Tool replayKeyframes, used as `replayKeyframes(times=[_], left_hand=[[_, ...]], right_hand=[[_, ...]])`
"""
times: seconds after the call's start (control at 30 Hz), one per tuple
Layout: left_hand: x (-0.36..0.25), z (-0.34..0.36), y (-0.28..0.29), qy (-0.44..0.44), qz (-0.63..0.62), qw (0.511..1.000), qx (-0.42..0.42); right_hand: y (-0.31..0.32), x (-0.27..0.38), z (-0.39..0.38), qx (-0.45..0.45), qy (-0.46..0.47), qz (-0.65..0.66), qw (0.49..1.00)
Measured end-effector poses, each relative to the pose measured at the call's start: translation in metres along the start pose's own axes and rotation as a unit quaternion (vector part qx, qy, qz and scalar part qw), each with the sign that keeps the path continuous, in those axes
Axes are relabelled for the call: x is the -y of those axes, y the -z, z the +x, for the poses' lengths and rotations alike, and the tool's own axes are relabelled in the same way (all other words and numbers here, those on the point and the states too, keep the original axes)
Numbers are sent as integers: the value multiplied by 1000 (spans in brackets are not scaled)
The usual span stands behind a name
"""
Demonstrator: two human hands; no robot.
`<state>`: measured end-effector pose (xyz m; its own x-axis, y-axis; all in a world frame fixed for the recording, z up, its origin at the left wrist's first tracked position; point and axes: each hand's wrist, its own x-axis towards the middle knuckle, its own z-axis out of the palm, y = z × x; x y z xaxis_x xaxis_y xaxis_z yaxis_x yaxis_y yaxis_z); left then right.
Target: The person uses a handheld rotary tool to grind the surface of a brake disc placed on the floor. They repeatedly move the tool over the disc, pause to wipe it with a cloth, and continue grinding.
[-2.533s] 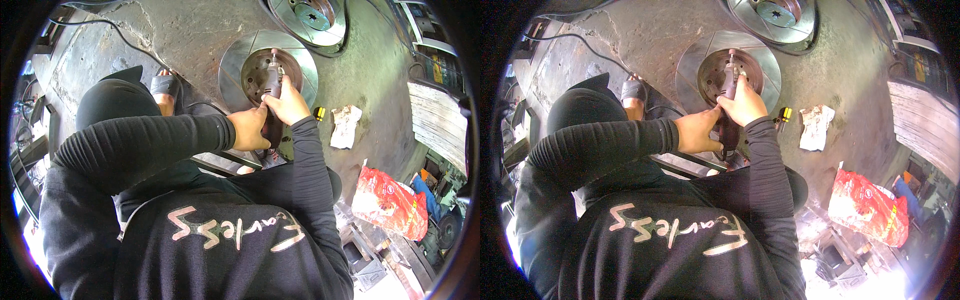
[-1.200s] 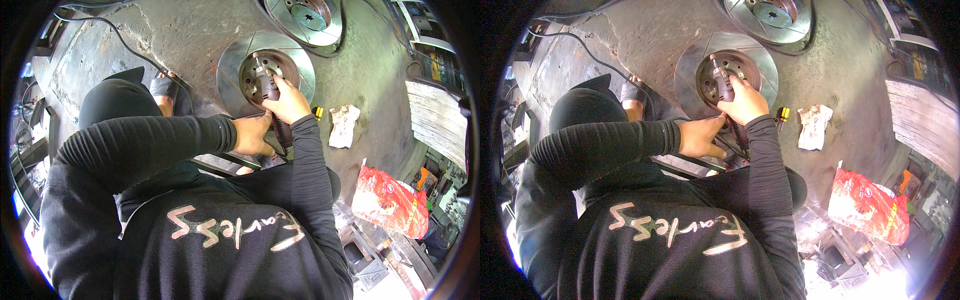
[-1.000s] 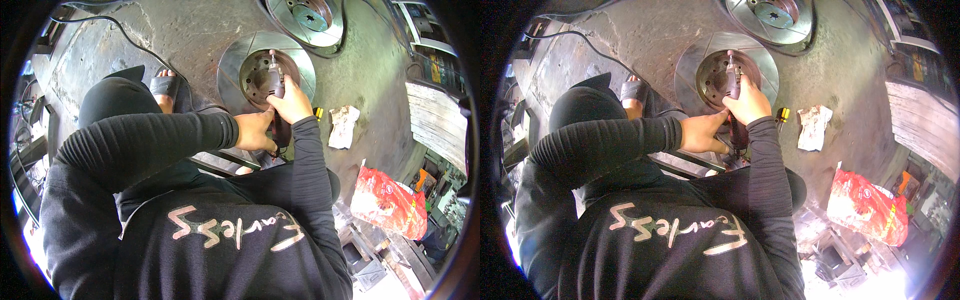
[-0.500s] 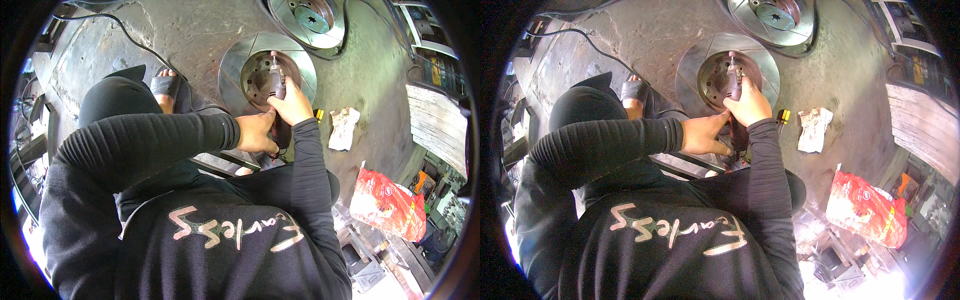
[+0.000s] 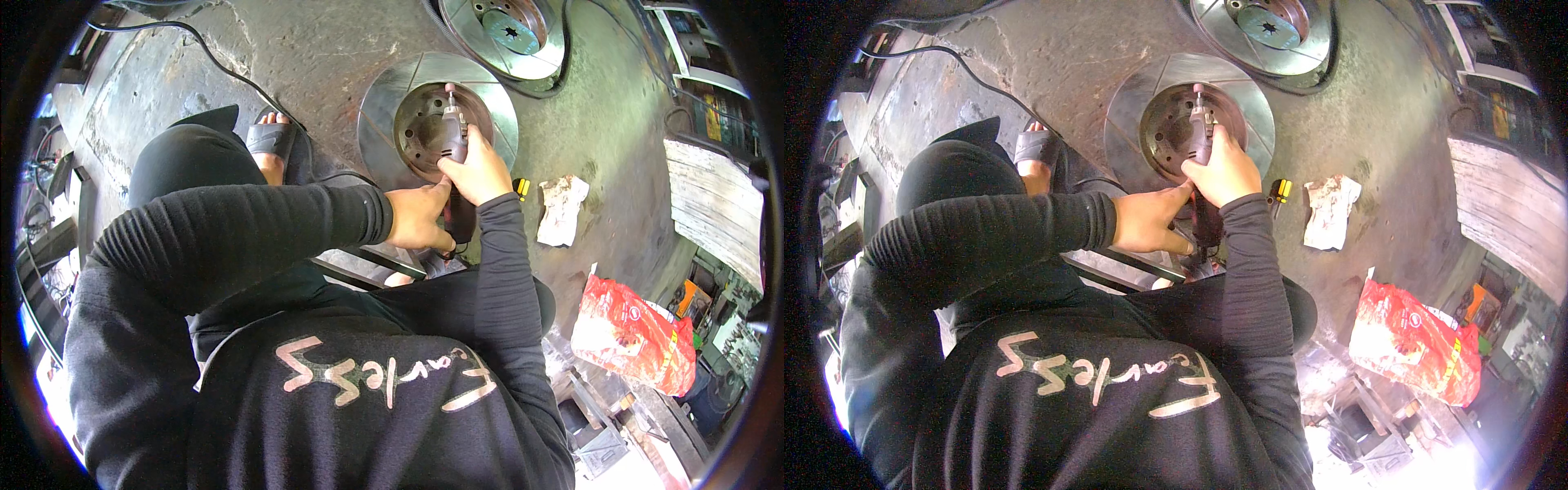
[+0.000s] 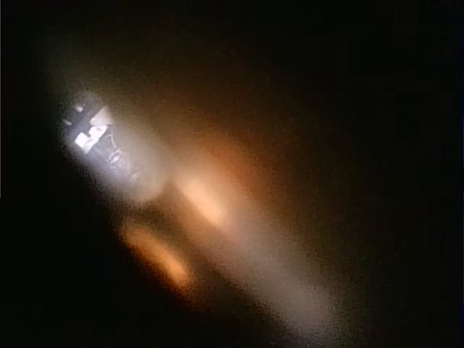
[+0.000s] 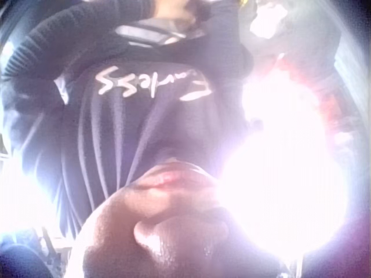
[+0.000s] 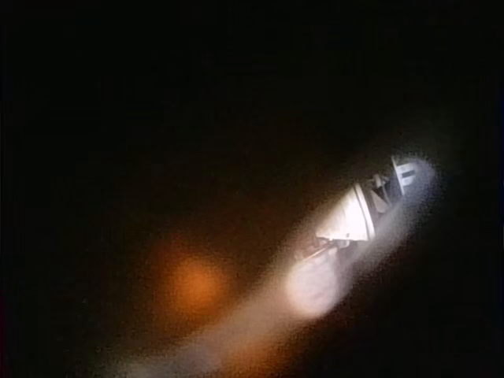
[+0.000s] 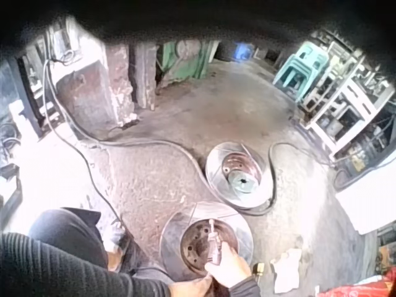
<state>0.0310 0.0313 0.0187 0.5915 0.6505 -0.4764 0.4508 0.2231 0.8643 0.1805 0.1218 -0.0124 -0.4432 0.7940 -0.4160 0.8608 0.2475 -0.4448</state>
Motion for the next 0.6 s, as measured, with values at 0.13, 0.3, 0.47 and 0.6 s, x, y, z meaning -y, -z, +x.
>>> replayKeyframes(times=[0.13,0.3,0.47,0.6], left_hand=[[3,2,-3,5,-9,1000,-1],[3,3,-6,-18,2,1000,-5],[6,2,-12,-42,-5,999,-3],[1,-2,-11,-42,-30,998,22]], right_hand=[[3,8,-4,-8,0,-6,1000],[-1,2,-5,-19,22,16,999],[-3,-4,-9,-40,16,69,997],[5,-4,-17,-59,42,43,996]])
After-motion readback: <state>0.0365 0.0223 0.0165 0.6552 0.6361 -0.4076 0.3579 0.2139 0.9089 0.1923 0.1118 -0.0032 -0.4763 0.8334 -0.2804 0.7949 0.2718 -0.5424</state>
